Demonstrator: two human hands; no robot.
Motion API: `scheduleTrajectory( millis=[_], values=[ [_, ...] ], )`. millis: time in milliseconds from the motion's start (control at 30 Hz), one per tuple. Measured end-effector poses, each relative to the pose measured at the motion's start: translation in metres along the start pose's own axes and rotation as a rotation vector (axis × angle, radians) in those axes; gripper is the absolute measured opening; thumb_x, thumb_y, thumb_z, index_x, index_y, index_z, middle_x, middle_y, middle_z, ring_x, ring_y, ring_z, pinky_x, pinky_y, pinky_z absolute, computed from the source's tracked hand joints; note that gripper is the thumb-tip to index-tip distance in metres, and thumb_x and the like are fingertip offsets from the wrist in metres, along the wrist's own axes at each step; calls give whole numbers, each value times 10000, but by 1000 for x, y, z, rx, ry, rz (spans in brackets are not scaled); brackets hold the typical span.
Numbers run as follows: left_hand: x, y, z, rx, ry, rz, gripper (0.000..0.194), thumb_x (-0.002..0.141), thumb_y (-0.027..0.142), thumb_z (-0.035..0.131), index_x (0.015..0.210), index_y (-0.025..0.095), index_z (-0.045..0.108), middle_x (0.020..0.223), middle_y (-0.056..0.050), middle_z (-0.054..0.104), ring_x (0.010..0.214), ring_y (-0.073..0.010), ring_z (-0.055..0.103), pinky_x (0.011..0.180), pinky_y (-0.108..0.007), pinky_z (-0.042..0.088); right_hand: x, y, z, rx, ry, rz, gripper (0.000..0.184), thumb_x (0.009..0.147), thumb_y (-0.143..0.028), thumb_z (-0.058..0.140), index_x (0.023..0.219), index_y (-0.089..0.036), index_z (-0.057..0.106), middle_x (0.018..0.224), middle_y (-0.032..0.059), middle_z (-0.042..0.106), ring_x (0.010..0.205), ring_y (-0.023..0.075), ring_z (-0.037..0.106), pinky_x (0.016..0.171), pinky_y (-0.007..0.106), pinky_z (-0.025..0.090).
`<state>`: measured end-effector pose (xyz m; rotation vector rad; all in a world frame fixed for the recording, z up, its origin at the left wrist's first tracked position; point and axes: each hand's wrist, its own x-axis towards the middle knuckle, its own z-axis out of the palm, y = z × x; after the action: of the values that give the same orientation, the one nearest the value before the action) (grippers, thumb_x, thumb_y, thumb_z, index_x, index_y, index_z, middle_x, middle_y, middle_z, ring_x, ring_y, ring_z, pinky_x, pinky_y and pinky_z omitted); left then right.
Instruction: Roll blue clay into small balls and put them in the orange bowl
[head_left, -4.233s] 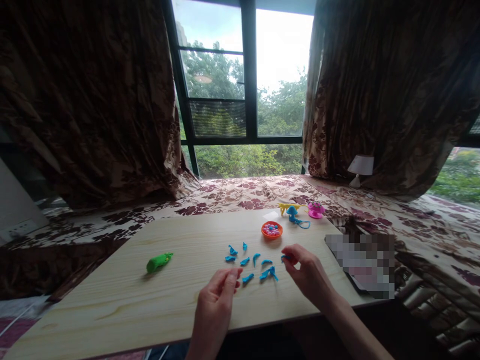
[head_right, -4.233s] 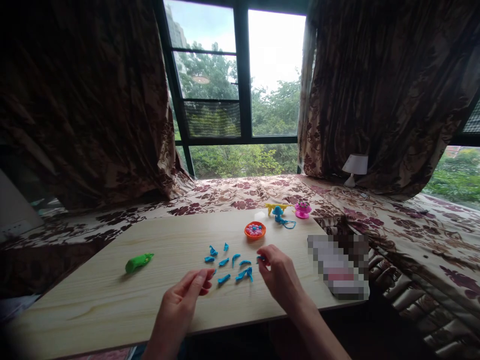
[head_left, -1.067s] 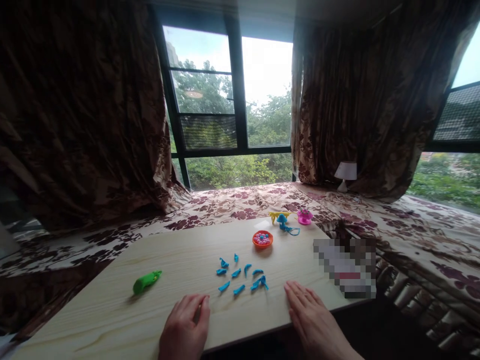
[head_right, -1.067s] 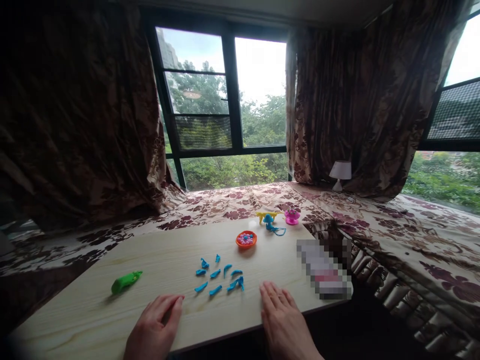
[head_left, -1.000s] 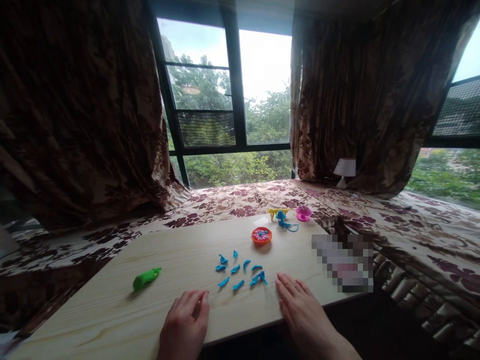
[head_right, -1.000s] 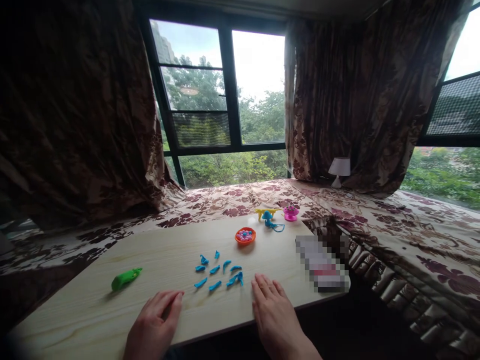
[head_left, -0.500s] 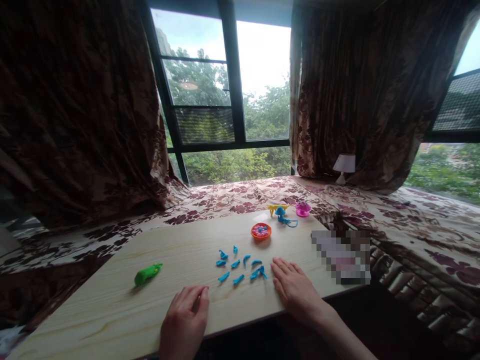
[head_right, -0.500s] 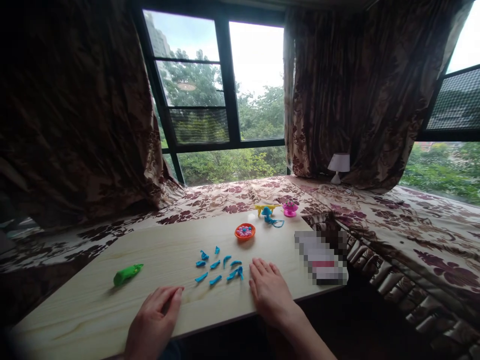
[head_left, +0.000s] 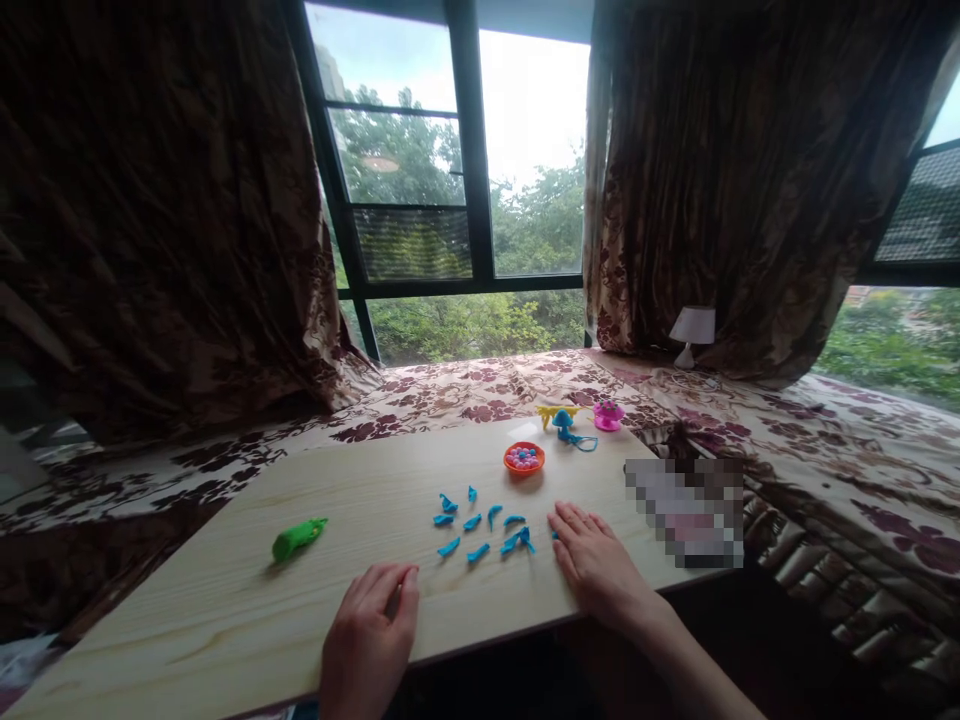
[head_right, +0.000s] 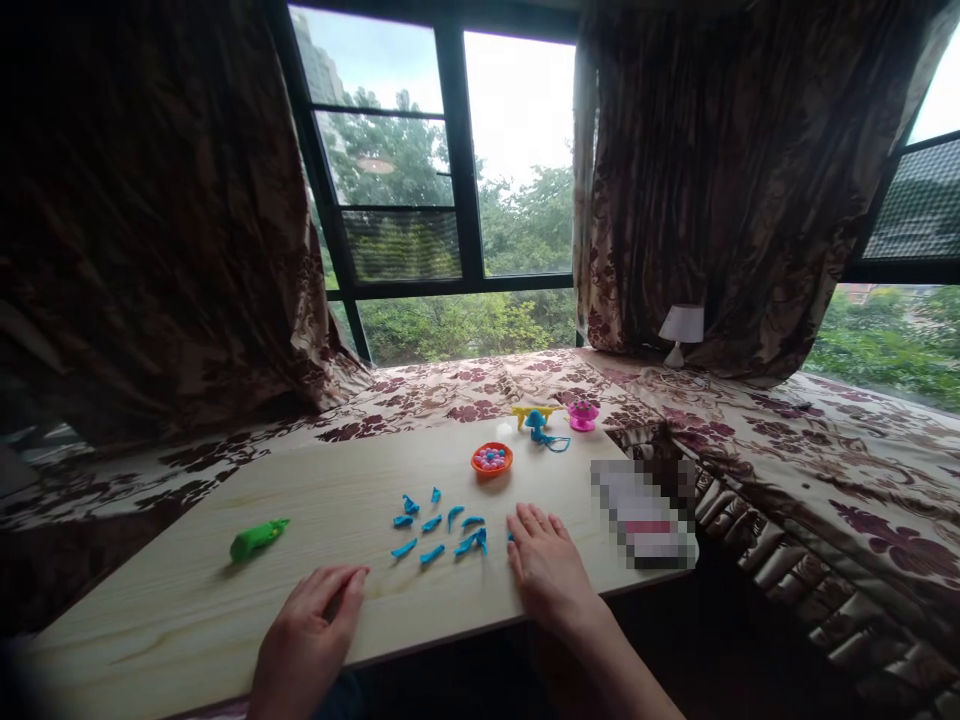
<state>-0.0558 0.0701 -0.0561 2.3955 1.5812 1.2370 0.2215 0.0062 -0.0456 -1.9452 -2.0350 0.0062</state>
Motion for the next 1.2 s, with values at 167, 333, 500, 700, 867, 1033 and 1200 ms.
scheduleTrajectory(
  millis=[167, 333, 500, 700, 867, 1033, 1200],
  values=[
    [0, 0, 3, 33, 11, 18, 144, 799, 354, 484, 830, 247, 576, 861, -3, 607, 871, -188, 531, 815, -322, 400, -19, 1, 1, 8, 9, -104, 448, 909, -325, 260, 1343, -232, 318, 1392, 23, 298, 1280, 176, 249, 1046, 381, 193],
    [1, 2, 3, 37, 10, 26, 152, 803, 345, 468, 831, 248, 582, 877, -8, 618, 883, -192, 538, 813, -310, 408, 5, -7, 4, 18, -19, -13, 443, 915, -377, 244, 1323, -242, 354, 1399, 24, 286, 1287, 176, 232, 1043, 383, 172],
    [0, 0, 1, 35, 16, 23, 155, 801, 342, 466, 834, 253, 589, 878, -4, 625, 880, -190, 543, 799, -301, 416, 8, 3, 5, -21, 1, 45, 456, 909, -343, 245, 1308, -172, 386, 1389, 79, 299, 1284, 211, 238, 1031, 420, 184],
    [0, 4, 1, 62, 7, 18, 157, 806, 348, 465, 839, 246, 580, 878, -9, 614, 879, -193, 531, 811, -318, 402, -10, -14, 7, 35, 28, -89, 459, 901, -301, 280, 1355, -229, 289, 1401, 35, 285, 1281, 172, 248, 1044, 372, 182],
    [0, 4, 1, 44, -1, 29, 153, 809, 338, 460, 842, 247, 579, 885, -9, 615, 881, -190, 536, 811, -310, 406, 21, -1, 0, 98, 46, -48, 373, 897, -278, 298, 1201, -234, 508, 1325, 34, 423, 1226, 168, 353, 1013, 345, 255],
    [0, 3, 1, 56, 12, 32, 151, 803, 335, 462, 841, 250, 582, 891, -10, 619, 884, -196, 538, 808, -312, 410, -1, 11, -4, 91, 47, -75, 408, 864, -199, 316, 1238, -185, 479, 1323, 56, 423, 1220, 167, 358, 1016, 324, 270],
    [-1, 6, 1, 58, 12, 30, 154, 804, 330, 460, 846, 247, 583, 902, -12, 617, 905, -200, 531, 822, -316, 405, -12, -10, -4, 103, 9, -159, 463, 896, -262, 274, 1346, -159, 314, 1394, 50, 305, 1270, 149, 268, 1041, 303, 221]
  ],
)
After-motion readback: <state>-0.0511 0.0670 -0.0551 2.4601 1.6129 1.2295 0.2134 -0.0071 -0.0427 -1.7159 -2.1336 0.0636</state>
